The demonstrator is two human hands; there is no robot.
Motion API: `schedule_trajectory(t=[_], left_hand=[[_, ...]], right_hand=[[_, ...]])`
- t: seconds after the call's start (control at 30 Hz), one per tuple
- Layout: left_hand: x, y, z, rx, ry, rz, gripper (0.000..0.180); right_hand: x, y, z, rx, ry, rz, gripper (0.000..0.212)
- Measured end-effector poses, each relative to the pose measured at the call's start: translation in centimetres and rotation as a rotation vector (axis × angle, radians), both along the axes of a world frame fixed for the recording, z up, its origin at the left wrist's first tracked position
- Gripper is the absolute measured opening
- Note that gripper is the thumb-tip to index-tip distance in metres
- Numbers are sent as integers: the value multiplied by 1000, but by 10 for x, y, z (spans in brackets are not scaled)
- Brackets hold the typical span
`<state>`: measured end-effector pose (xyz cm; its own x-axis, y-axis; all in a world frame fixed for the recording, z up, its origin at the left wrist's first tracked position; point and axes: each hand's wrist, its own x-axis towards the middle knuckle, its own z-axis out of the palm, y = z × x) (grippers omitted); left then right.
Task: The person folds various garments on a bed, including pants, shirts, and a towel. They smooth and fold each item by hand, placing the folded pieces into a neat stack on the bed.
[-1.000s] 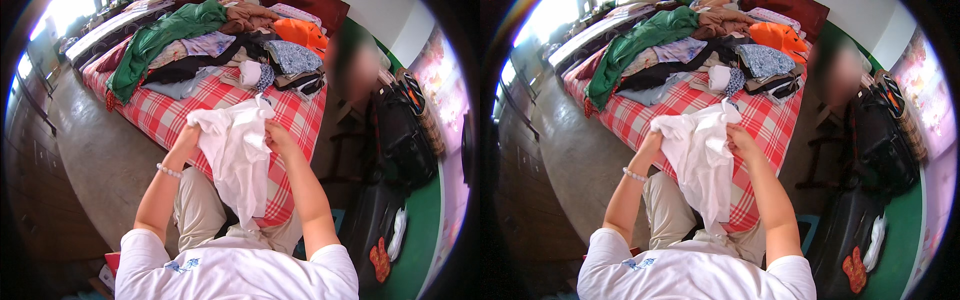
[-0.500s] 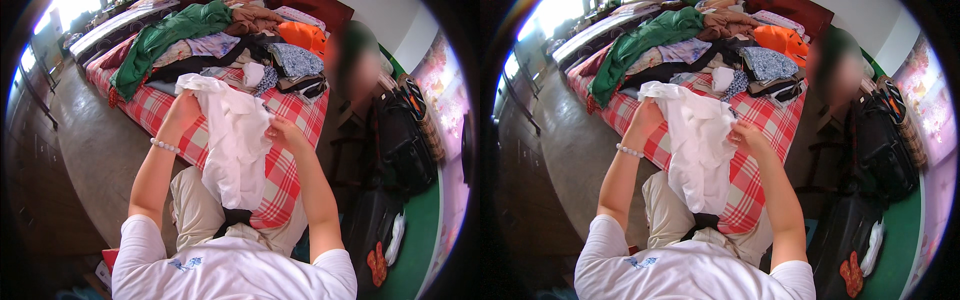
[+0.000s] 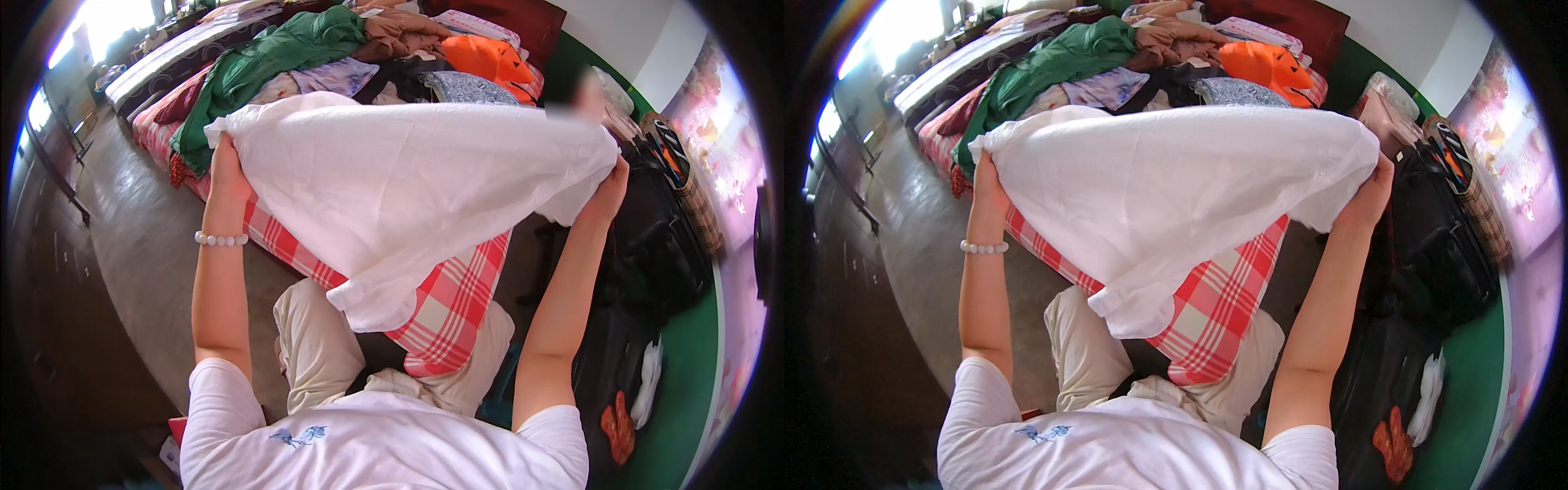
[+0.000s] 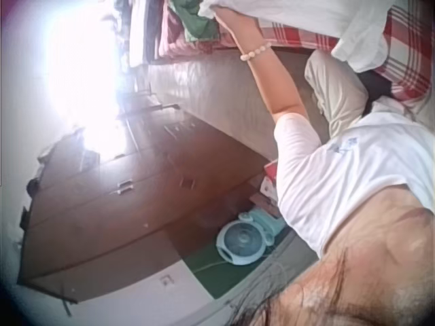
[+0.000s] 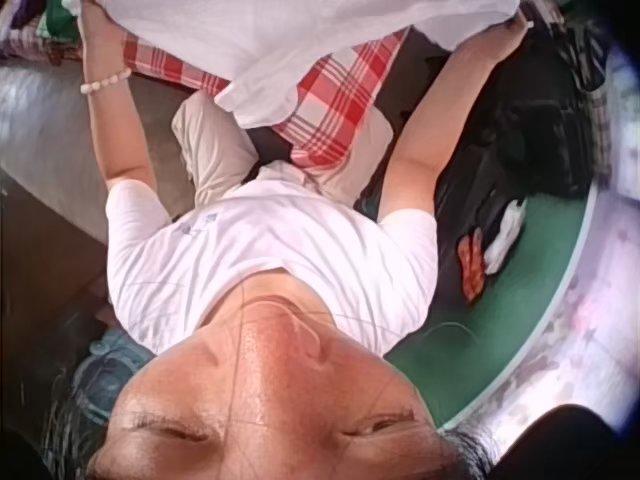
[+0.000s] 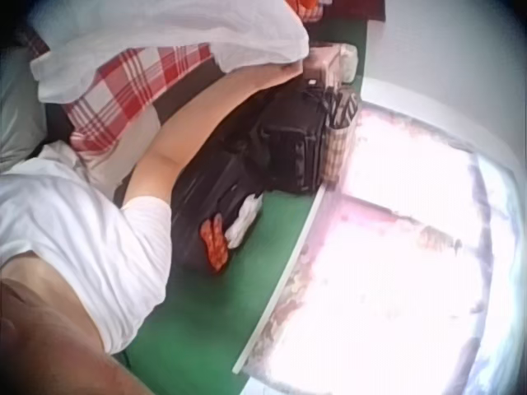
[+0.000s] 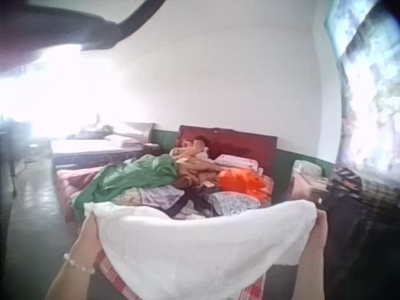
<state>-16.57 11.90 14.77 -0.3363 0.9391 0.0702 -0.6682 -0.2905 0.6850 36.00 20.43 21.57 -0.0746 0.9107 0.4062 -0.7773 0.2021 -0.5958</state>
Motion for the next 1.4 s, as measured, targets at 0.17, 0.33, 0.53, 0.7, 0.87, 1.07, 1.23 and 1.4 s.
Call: schedule_trajectory(t=[0.17,0.33,0.53,0.7,0.87,1.07,1.23,1.4], left_hand=[[10,19,-43,-316,50,57,44],[-18,16,-135,-458,145,-302,50],[-14,-12,-129,-564,401,-225,45],[-3,-1,-124,-555,424,-221,43],[-1,3,-135,-529,537,-143,42],[-16,-6,-142,-422,533,31,35],[-8,-15,-137,-409,452,80,36],[-7,-27,-138,-295,365,87,36]], right_hand=[[-7,34,-60,-331,-427,-391,35],[15,42,-179,-405,-1166,-344,17],[15,-36,-192,-457,-1283,-321,23],[-2,-61,-211,-574,-1228,-208,34],[-24,-54,-202,-673,-1268,-83,48],[-56,-87,-193,-718,-1408,149,50],[-62,-90,-239,-633,-593,-212,26],[-64,-100,-183,-725,-26,38,43]])
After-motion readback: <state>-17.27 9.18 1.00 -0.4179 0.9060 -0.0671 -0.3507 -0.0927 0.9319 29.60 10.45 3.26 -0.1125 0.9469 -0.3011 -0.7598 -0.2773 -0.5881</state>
